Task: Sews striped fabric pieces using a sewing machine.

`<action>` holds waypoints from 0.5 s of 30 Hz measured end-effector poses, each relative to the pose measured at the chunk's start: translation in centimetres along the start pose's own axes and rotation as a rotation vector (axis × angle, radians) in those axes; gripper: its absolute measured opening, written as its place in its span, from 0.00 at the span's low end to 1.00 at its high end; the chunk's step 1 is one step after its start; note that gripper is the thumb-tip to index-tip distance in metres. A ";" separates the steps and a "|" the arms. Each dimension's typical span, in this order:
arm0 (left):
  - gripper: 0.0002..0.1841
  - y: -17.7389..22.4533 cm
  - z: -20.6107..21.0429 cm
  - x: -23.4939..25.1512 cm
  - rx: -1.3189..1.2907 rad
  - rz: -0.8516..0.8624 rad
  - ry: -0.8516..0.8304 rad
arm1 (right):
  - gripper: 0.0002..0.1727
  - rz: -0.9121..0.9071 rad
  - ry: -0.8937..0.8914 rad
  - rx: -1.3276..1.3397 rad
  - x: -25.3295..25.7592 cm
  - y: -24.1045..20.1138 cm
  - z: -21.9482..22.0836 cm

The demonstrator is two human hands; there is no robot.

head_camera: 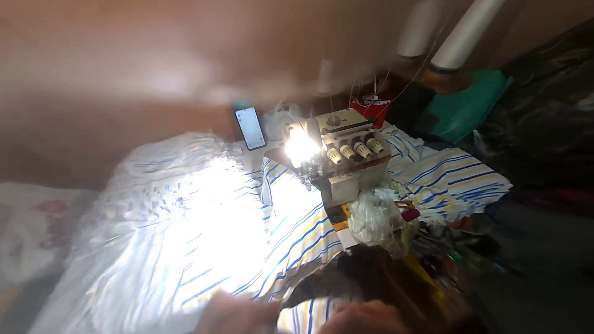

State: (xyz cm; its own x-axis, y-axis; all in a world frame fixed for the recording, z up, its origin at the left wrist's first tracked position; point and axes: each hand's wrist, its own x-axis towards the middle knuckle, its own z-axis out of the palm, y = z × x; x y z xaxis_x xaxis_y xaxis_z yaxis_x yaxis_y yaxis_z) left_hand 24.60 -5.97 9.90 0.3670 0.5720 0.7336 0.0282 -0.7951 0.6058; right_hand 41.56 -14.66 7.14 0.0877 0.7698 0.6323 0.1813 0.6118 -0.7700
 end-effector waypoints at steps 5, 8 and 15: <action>0.10 -8.8 5.3 6.9 0.257 -0.047 -0.086 | 0.08 0.185 0.362 -0.319 2.4 7.8 0.0; 0.14 -11.1 8.2 7.9 0.220 -0.397 -0.367 | 0.09 0.262 0.506 -0.499 2.4 13.0 -0.6; 0.08 -14.7 11.7 8.1 0.214 -0.321 -0.281 | 0.12 0.309 0.534 -0.431 2.0 15.0 -1.5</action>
State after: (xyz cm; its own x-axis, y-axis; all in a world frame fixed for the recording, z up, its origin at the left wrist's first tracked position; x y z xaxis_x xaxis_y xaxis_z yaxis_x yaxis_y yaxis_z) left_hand 38.03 7.97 3.36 0.5447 0.7424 0.3900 0.3618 -0.6276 0.6894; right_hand 45.89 -4.20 -3.02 0.6401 0.6345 0.4333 0.4290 0.1728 -0.8866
